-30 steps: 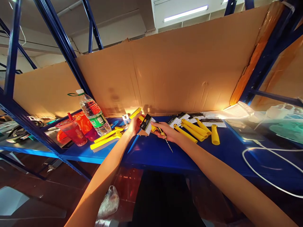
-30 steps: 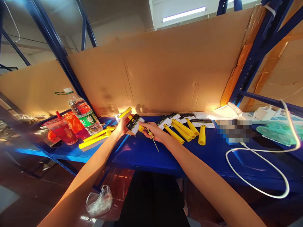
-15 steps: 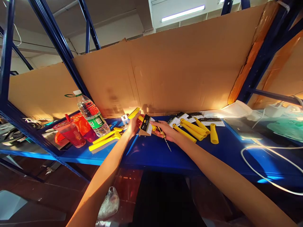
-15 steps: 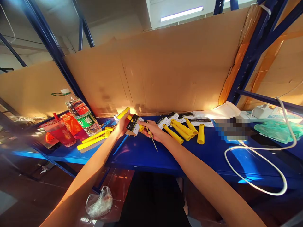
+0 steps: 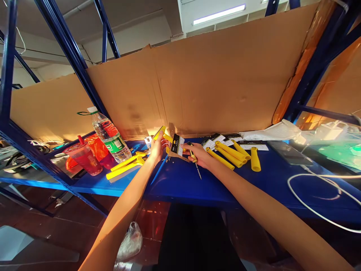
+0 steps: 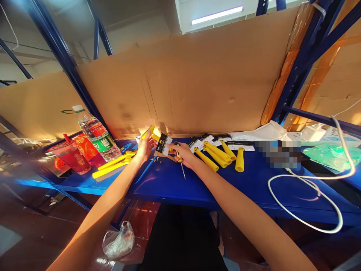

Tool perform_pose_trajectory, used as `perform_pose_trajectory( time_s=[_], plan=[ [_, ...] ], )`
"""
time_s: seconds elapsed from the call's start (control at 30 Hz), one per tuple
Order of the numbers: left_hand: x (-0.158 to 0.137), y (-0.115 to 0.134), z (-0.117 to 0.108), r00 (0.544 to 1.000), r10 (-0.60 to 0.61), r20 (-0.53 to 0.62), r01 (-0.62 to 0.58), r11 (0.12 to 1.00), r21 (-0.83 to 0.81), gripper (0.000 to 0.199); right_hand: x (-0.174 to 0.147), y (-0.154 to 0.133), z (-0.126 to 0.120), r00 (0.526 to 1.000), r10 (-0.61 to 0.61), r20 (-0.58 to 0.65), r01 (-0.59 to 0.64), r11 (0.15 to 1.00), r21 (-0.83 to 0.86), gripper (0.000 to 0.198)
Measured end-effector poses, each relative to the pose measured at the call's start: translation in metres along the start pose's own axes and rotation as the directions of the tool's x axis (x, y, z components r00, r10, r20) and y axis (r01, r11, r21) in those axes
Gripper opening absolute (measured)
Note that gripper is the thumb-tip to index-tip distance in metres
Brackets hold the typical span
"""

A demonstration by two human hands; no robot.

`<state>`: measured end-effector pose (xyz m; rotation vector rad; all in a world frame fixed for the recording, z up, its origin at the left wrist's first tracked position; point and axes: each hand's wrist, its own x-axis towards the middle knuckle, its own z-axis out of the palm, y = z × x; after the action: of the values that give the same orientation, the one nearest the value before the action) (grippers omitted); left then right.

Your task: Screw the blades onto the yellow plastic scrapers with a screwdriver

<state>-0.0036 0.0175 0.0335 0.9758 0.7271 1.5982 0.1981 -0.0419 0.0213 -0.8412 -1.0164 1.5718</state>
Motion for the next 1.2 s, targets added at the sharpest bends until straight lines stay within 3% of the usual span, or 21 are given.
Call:
perform_pose_trajectory(
  time_s=[0.13,0.33,0.67,0.8,0.97,1.2],
  plan=[
    [0.003,0.003,-0.003,0.999,-0.038,-0.008,0.038,0.999,-0.008,0.027,-0.001,-0.002,-0.002,1.0,0.009,0.012,-0.009,1.0,-0.017,0.039],
    [0.001,0.004,-0.004,0.995,-0.028,0.097,0.025,0.999,0.031,0.033,-0.008,-0.002,0.0,0.996,0.035,0.084,-0.029,0.997,-0.072,0.047],
    [-0.004,0.009,-0.003,0.975,0.018,0.223,-0.02,1.0,0.003,0.025,-0.007,-0.003,-0.002,1.0,-0.006,0.001,0.006,0.996,-0.09,0.05],
    [-0.003,0.008,-0.006,0.967,-0.003,0.254,-0.001,1.0,0.016,0.032,-0.008,-0.002,-0.001,0.998,0.017,0.052,-0.01,0.991,-0.133,0.053],
    [0.0,0.008,-0.008,0.958,-0.065,0.28,0.048,0.996,0.069,0.035,-0.013,-0.003,0.005,0.991,0.021,0.131,-0.002,0.989,-0.146,0.054],
    [-0.003,0.0,-0.009,0.883,-0.287,0.372,0.223,0.953,0.206,0.038,-0.004,0.0,-0.001,0.997,-0.066,0.027,0.067,0.996,-0.062,0.052]
  ],
)
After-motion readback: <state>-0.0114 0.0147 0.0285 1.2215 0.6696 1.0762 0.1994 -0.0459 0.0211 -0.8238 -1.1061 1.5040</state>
